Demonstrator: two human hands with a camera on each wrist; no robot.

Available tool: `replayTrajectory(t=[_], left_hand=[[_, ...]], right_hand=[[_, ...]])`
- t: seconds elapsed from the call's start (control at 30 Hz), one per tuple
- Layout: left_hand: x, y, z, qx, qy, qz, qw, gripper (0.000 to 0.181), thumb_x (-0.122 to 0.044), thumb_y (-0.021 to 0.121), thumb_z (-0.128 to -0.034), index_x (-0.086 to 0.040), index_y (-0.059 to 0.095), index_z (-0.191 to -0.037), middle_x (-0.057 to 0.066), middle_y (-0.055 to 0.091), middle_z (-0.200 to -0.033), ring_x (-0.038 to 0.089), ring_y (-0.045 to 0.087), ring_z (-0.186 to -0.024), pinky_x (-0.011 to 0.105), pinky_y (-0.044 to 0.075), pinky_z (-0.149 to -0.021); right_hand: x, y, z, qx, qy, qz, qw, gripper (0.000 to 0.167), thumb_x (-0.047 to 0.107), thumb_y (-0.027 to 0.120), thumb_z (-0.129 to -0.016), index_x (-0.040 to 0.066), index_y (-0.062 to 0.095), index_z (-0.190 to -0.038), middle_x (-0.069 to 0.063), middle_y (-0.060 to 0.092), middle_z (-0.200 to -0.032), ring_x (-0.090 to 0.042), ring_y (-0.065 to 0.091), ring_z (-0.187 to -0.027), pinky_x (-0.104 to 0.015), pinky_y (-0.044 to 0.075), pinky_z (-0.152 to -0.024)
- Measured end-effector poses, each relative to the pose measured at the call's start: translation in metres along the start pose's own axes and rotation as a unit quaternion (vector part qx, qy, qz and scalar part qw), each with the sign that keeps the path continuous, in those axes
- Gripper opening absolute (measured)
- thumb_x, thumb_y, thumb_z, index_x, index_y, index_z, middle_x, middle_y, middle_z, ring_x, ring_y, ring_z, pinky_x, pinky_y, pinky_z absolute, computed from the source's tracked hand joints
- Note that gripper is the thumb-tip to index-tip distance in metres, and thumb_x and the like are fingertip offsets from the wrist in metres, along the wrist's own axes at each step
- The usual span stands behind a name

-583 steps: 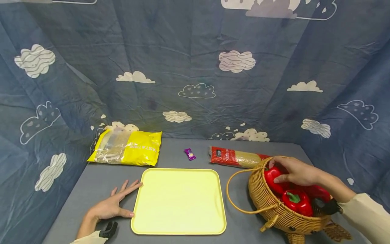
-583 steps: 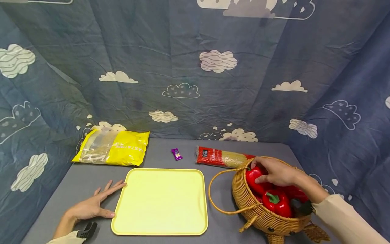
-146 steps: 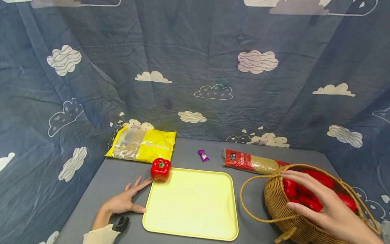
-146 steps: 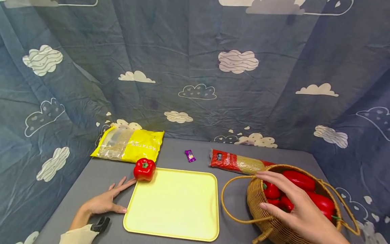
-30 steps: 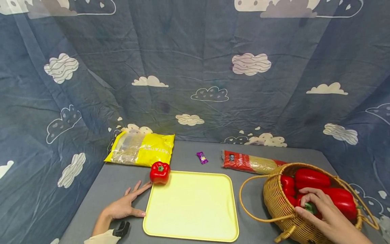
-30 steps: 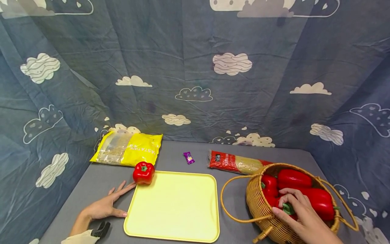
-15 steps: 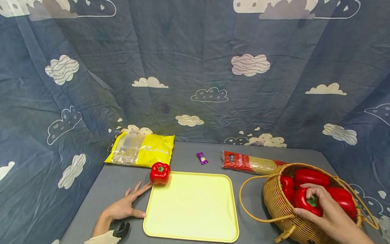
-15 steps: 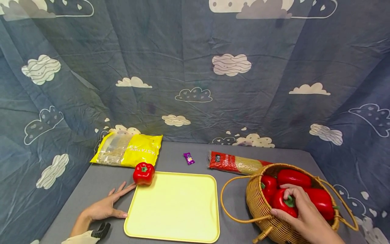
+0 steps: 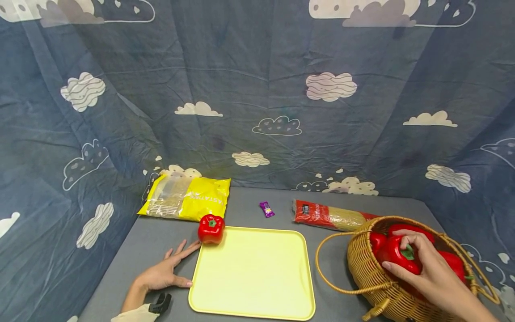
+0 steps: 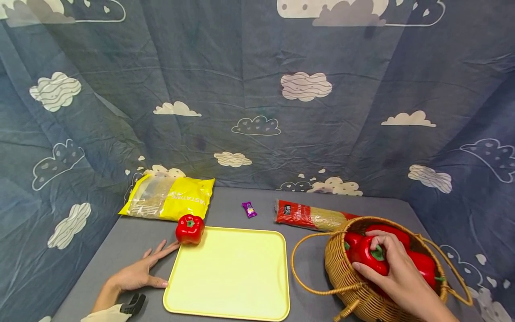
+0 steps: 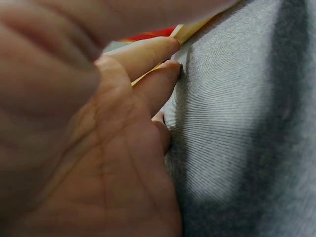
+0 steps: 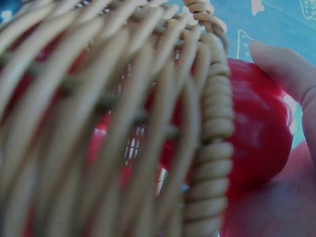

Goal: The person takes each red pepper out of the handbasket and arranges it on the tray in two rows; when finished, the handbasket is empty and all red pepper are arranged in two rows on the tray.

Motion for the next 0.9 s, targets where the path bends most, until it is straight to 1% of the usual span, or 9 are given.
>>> replayTrajectory(t=[0.1,0.2,0.3,0.43,0.53,0.67,0.77,0.8,0.9], left_hand=[[0.000,-0.001,0.000,0.002,0.003,0.002,1.0000,0.104,-0.028,0.086,-0.0765,-0.017,0.026,-0.161,0.019,0.013,-0.167,0.049,-0.015,-0.151,0.071,-0.020,-0.112],[0.000,-0.001,0.001,0.003,-0.003,0.003,1.0000,0.104,-0.029,0.086,-0.0760,-0.017,0.026,-0.161,0.019,0.012,-0.167,0.048,-0.015,-0.151,0.071,-0.019,-0.112],[0.001,-0.001,0.000,0.006,-0.012,0.002,0.9999,0.105,-0.029,0.086,-0.0760,-0.017,0.025,-0.161,0.020,0.010,-0.167,0.048,-0.016,-0.151,0.072,-0.019,-0.111],[0.003,-0.001,-0.001,0.008,-0.008,-0.001,0.9999,0.104,-0.029,0.086,-0.0765,-0.015,0.025,-0.161,0.022,0.011,-0.167,0.050,-0.016,-0.150,0.073,-0.018,-0.110],[0.004,0.000,-0.001,0.007,-0.003,0.000,1.0000,0.104,-0.029,0.086,-0.0764,-0.016,0.026,-0.161,0.021,0.013,-0.167,0.049,-0.015,-0.150,0.071,-0.019,-0.112],[0.005,0.000,-0.001,0.010,0.007,-0.002,0.9999,0.103,-0.030,0.085,-0.0769,-0.015,0.026,-0.160,0.021,0.012,-0.167,0.050,-0.016,-0.150,0.071,-0.020,-0.111],[0.004,0.000,-0.002,0.010,0.010,-0.003,0.9999,0.103,-0.030,0.085,-0.0770,-0.014,0.026,-0.160,0.021,0.013,-0.167,0.050,-0.015,-0.150,0.071,-0.019,-0.112],[0.003,0.000,-0.002,0.010,0.009,-0.005,0.9999,0.103,-0.030,0.085,-0.0772,-0.014,0.026,-0.160,0.021,0.013,-0.167,0.050,-0.015,-0.150,0.071,-0.019,-0.112],[0.003,-0.001,-0.001,0.006,0.006,-0.006,0.9999,0.103,-0.029,0.085,-0.0773,-0.015,0.026,-0.160,0.020,0.014,-0.167,0.050,-0.014,-0.150,0.071,-0.018,-0.112]], right_hand=[[0.005,-0.002,-0.004,-0.004,-0.012,-0.009,0.9999,0.048,0.007,0.086,-0.077,0.007,0.044,-0.101,-0.006,0.046,-0.125,0.010,0.036,-0.108,-0.007,0.038,-0.070],[0.009,-0.003,-0.007,0.001,-0.010,-0.011,0.9999,0.047,0.008,0.085,-0.078,0.009,0.044,-0.101,-0.006,0.046,-0.129,0.010,0.034,-0.109,-0.009,0.041,-0.067],[0.013,-0.005,-0.009,-0.001,-0.019,-0.014,0.9997,0.047,0.006,0.086,-0.078,0.009,0.045,-0.102,-0.006,0.046,-0.129,0.009,0.036,-0.109,-0.011,0.043,-0.065],[0.019,-0.005,-0.011,-0.008,-0.035,-0.015,0.9993,0.048,0.005,0.086,-0.076,0.009,0.046,-0.102,0.002,0.046,-0.127,0.008,0.039,-0.107,-0.011,0.044,-0.065],[0.024,-0.004,-0.013,-0.010,-0.043,-0.021,0.9988,0.050,0.003,0.086,-0.075,0.009,0.046,-0.103,0.005,0.045,-0.126,0.006,0.040,-0.105,-0.011,0.044,-0.065],[0.030,-0.002,-0.015,-0.010,-0.049,-0.035,0.9981,0.056,0.002,0.087,-0.074,0.006,0.044,-0.111,0.010,0.045,-0.128,0.010,0.045,-0.104,-0.007,0.048,-0.065],[0.035,0.001,-0.018,-0.011,-0.054,-0.037,0.9978,0.064,0.004,0.088,-0.073,0.005,0.044,-0.118,0.013,0.045,-0.130,0.013,0.046,-0.107,-0.007,0.052,-0.068],[0.037,0.001,-0.019,-0.011,-0.056,-0.034,0.9978,0.065,0.005,0.089,-0.072,0.005,0.045,-0.120,0.013,0.045,-0.129,0.013,0.045,-0.107,-0.006,0.051,-0.069],[0.045,0.005,-0.025,-0.005,-0.067,-0.028,0.9974,0.069,0.008,0.090,-0.071,0.007,0.047,-0.125,0.006,0.047,-0.130,0.011,0.041,-0.112,-0.005,0.050,-0.073]])
Point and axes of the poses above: each hand's wrist, its own z-axis away from the middle knuckle, its own y-axis out of the palm, x = y × z, the point moved 2 cm from there along -z, towards the middle knuckle
